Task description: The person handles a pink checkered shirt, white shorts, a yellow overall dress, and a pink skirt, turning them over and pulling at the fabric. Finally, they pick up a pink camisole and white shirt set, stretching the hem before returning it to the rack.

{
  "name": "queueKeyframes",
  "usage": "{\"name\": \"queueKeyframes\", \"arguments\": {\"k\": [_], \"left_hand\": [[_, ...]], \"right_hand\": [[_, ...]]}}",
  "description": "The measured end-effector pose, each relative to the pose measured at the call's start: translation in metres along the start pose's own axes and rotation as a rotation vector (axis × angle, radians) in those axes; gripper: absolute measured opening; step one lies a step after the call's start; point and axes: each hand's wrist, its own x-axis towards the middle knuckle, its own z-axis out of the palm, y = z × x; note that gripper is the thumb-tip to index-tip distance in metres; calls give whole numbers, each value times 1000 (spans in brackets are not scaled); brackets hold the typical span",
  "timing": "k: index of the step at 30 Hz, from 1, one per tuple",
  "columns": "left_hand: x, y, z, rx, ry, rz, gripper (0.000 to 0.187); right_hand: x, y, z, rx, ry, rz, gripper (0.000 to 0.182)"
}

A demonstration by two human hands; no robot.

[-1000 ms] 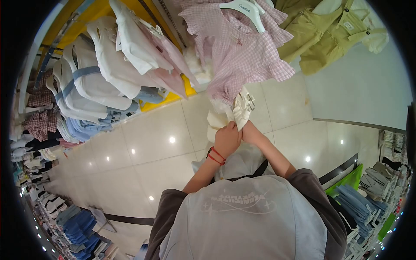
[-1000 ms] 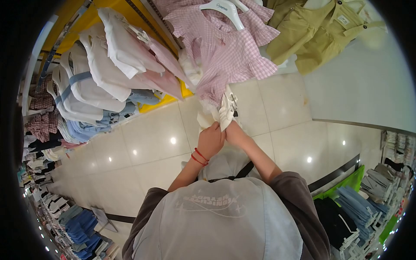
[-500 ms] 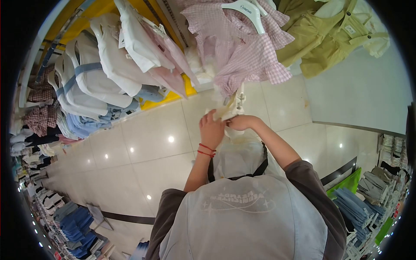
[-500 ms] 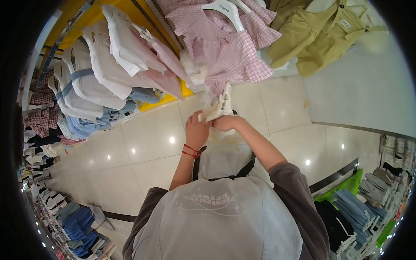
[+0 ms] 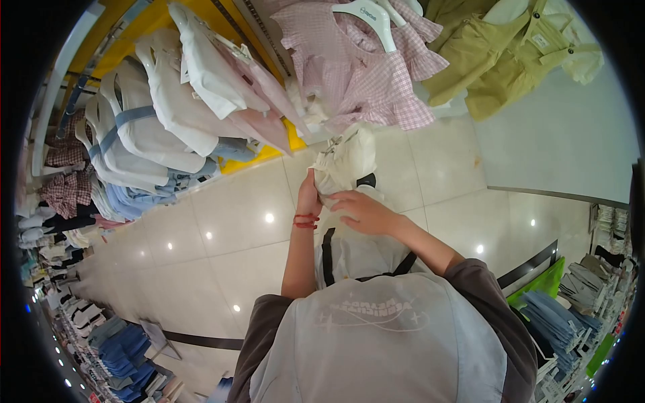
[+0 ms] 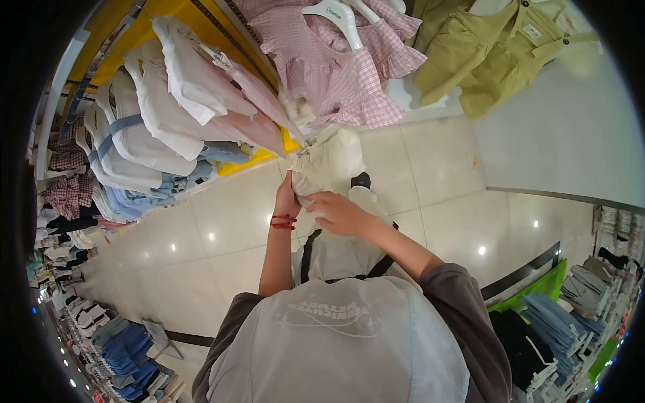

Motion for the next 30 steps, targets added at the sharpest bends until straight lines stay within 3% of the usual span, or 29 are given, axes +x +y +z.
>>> {"name": "queueKeyframes", "arguments": {"k": [2, 4, 5, 7, 8, 10, 12, 14, 15, 17, 18, 21, 22, 24, 26, 30], "left_hand": [[-4, 2, 5, 194, -53, 50, 45], [-11, 3, 6, 447, -151, 142, 45], [-16, 2, 9, 699, -166, 251, 44], [-29, 2, 22, 1204, -183, 472, 44], [-40, 8, 34, 1379, -158, 226, 45], [-49, 5, 36, 1394, -295, 244, 41], [-59, 6, 42, 1245, -375, 240, 37], [-76, 17, 51, 937, -393, 205, 33], [-76, 19, 45, 845, -343, 145, 33], [-72, 23, 25, 666, -243, 18, 33], [-70, 27, 21, 728, -169, 141, 35], [-65, 45, 8, 156, 108, 206, 36], [-59, 50, 4, 153, 131, 265, 36], [-43, 60, -7, 150, 174, 378, 36], [-26, 60, -18, 429, 304, 531, 34], [4, 46, -26, 1039, 561, 890, 33]], "right_hand": [[-3, 26, -9, 160, 82, 125, 27], [-7, 66, -21, 499, 279, 500, 27], [-11, 101, -24, 613, 418, 568, 33], [-10, 143, -43, 548, 599, 700, 48], [-7, 157, -52, 561, 585, 731, 51], [2, 184, -68, 584, 555, 793, 59], [9, 259, -48, 460, 502, 608, 63], [28, 261, -56, 220, 371, 501, 60], [40, 212, -71, 47, 270, 487, 55], [51, 199, -65, 153, 15, 523, 51], [51, 227, -42, 429, -144, 570, 51], [33, 225, -13, 933, -295, 580, 52], [23, 211, -11, 1039, -290, 564, 52], [11, 175, -19, 854, -244, 595, 46], [2, 146, -31, 717, -234, 677, 42], [-18, 133, -34, 865, -157, 908, 47]]}}
